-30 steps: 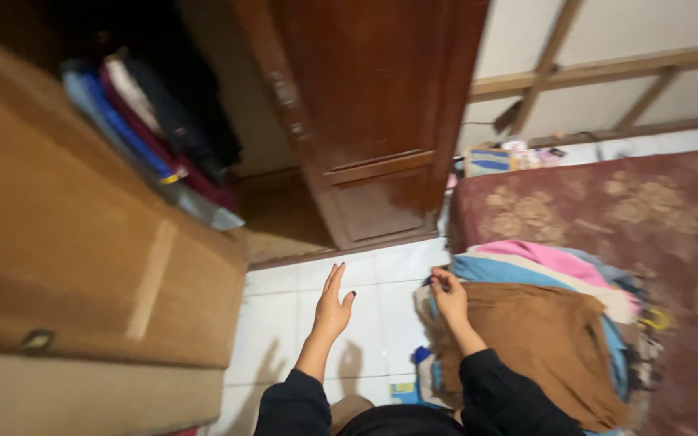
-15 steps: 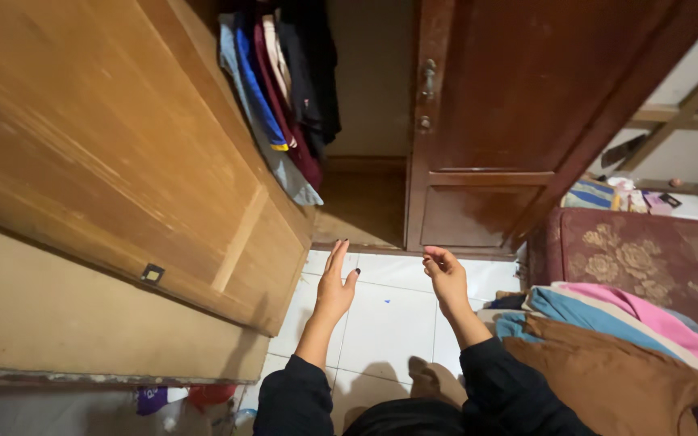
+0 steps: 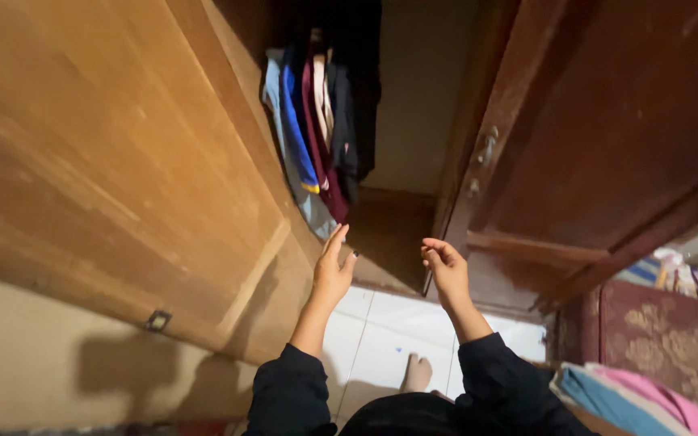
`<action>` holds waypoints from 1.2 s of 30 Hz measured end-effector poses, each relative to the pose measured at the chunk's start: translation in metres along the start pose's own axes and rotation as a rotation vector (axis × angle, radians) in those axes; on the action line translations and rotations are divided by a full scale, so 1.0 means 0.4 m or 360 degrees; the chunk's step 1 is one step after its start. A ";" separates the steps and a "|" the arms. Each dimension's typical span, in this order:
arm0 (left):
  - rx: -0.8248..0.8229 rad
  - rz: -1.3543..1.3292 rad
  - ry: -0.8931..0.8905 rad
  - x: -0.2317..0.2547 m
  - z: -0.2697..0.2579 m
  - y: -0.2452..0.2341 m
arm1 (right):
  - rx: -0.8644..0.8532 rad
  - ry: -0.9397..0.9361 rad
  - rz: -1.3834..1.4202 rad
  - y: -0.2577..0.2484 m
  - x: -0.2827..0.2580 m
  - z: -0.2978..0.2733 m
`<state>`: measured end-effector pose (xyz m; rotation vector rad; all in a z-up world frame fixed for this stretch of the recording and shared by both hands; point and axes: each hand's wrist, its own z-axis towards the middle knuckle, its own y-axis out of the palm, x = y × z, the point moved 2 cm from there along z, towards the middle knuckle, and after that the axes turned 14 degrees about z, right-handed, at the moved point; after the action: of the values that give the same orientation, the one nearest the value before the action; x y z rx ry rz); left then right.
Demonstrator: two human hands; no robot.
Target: The person removes several garments on hangers from a wooden wardrobe and places them on a nearby bed. The person handles shirts and shorts one at a time, taking them off the wardrobe rod and stacking them on the bed.
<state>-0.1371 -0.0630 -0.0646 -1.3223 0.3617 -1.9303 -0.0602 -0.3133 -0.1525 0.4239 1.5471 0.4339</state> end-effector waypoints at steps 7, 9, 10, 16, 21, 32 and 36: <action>0.0270 -0.0057 0.0095 0.011 0.268 0.035 | -0.0207 -0.0084 -0.0032 0.086 -0.085 0.272; 0.0337 -0.0086 0.0118 0.011 0.319 0.049 | -0.0242 -0.0078 -0.0001 0.110 -0.093 0.336; 0.0347 -0.0108 0.0112 0.007 0.337 0.050 | -0.0249 -0.0079 -0.0002 0.125 -0.095 0.364; 0.0365 -0.0119 0.0104 -0.025 0.439 0.029 | -0.0298 -0.0065 -0.0032 0.221 -0.099 0.441; 0.0341 -0.0094 0.0108 -0.056 0.545 0.006 | -0.0302 -0.0096 -0.0019 0.318 -0.080 0.484; 0.0233 -0.0354 0.0115 -0.150 0.686 -0.034 | -0.0178 -0.0254 -0.0231 0.555 -0.050 0.664; 0.0202 -0.0353 0.0059 -0.188 0.724 -0.053 | -0.0149 -0.0488 -0.0286 0.618 -0.046 0.711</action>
<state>0.1246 0.0565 0.0206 -1.2890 0.1111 -2.1251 0.2243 -0.1085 -0.0132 0.2622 1.2491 0.2851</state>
